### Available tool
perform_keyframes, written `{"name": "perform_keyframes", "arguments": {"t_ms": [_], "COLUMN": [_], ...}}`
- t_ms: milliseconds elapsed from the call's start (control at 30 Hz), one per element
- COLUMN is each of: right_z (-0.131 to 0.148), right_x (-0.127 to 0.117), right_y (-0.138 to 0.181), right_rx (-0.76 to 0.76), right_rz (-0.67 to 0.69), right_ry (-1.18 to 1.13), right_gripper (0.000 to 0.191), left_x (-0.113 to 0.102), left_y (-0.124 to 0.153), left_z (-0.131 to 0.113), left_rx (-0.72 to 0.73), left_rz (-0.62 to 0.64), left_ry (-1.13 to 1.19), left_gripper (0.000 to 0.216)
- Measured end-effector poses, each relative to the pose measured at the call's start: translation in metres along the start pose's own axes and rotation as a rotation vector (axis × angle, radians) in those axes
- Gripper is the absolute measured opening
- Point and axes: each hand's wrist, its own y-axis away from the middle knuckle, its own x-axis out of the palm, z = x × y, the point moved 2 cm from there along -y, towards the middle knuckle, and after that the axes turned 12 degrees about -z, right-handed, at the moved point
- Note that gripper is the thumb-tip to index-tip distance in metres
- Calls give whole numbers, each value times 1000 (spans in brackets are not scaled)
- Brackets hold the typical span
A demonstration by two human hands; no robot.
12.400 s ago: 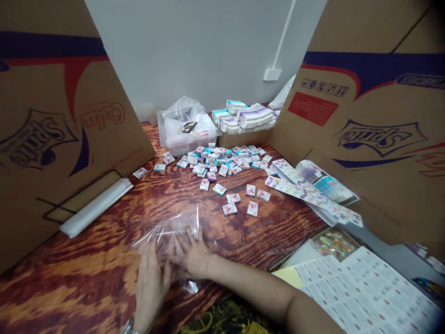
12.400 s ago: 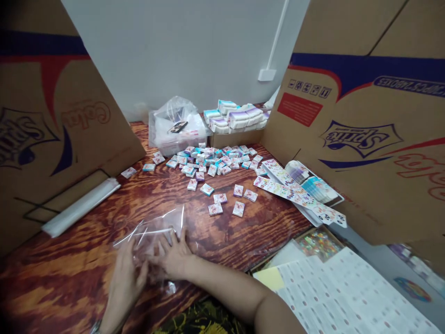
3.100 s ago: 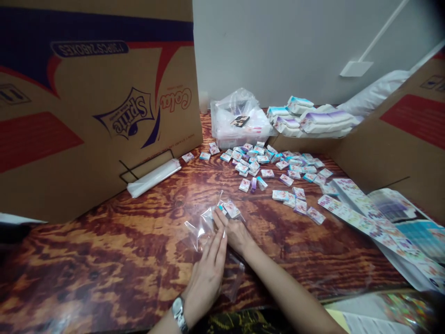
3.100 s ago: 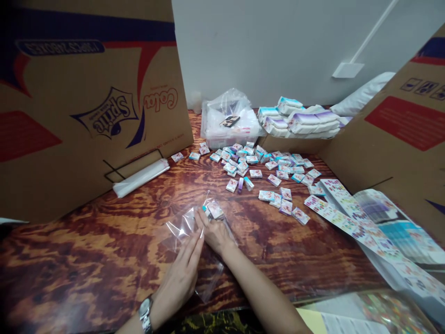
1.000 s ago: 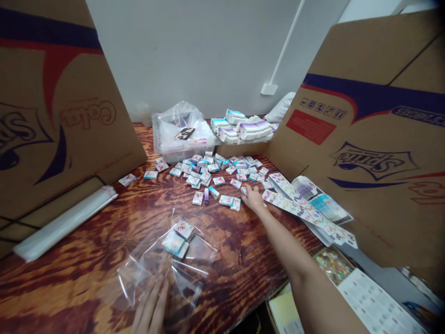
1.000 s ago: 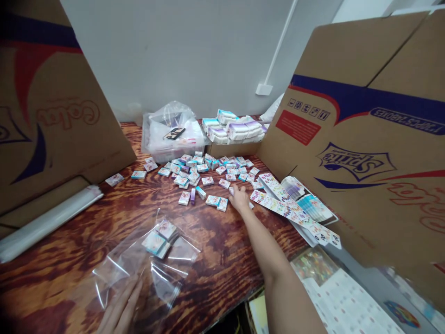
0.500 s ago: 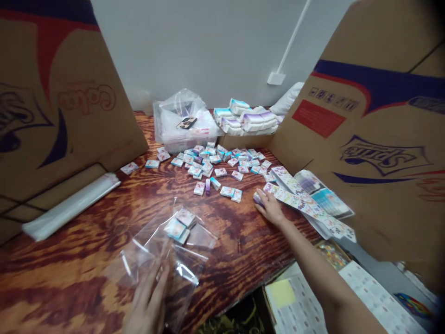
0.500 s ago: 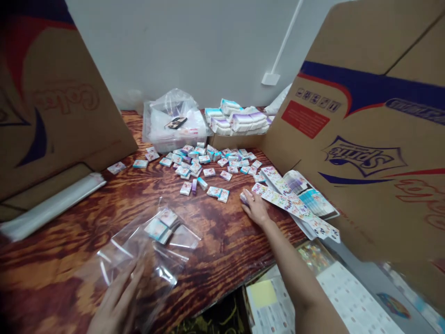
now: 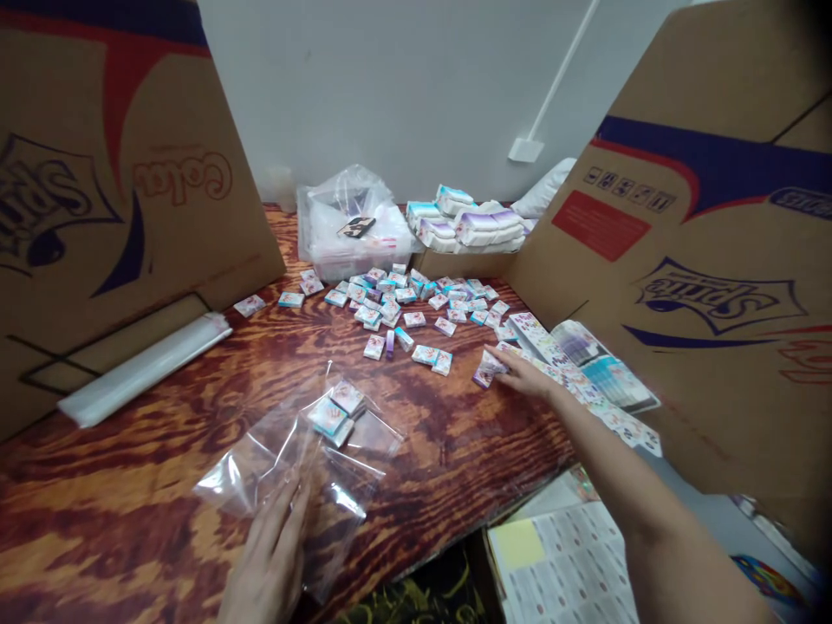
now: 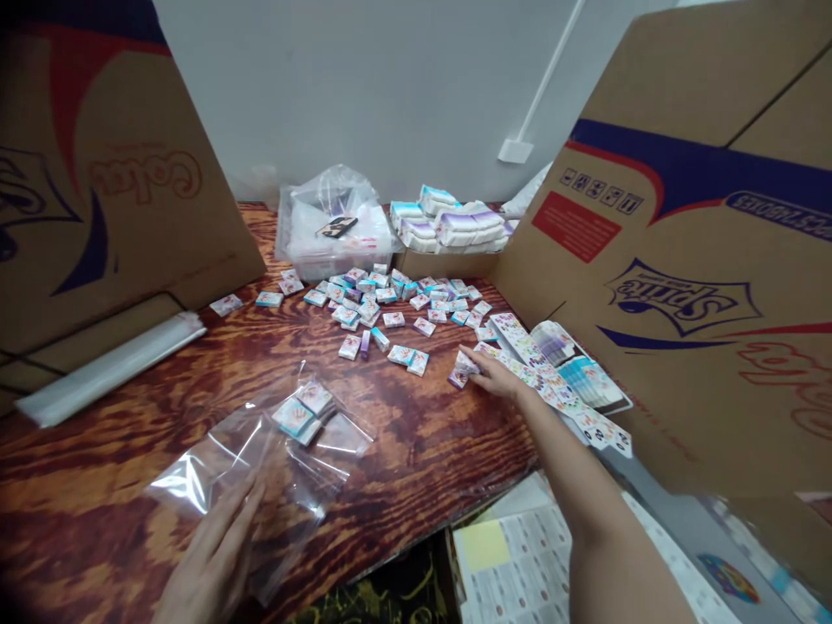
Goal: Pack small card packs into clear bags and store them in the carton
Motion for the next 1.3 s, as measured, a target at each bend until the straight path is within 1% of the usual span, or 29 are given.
{"name": "perform_keyframes", "arguments": {"t_ms": [33,133,200,300,400,467,533,667,933,1033,1133,1233,1300], "right_z": [0,7,16,34,51,58,63,62,54,53,48,43,50], "right_x": [3,18,24,20,12,15,22,36,26,30,40,49,53], "right_y": [1,14,27,39,41,39,38,42,47,49,52,54,55], "right_rx": [42,190,214,126,0,-63,-90,-115,-91,-91,-106,-85,-51], "right_rz": [-7,-103,-137,-143,-115,-74,-54,-44,-75,-56,-40,-84,-155], "right_ry": [-5,1,10,11,-14,-29,-30,-39,-49,-19,-4,-23,-35], "right_gripper": [62,61,60,57,56,55,54,51,47,46,50,48,47], "left_x": [0,0,-1,-3,-1,1,3,3,1,3,3,-1,-5], "left_y": [0,1,2,3,4,5,6,5,2,5,5,-1,-7], "left_z": [0,-1,-2,-2,-1,0,0,-3,-4,-3,-4,-11,-18], "left_rx": [-1,-14,-31,-56,-66,-65,-58,-36,-26,-50,-90,-87,-85], "left_rz": [6,5,9,35,62,70,66,39,8,17,44,33,43], "left_ry": [2,-4,-8,4,4,-9,-18,-3,2,16,17,8,-3], "left_gripper": [65,67,67,67,66,66,65,65,63,62,62,64,67]}}
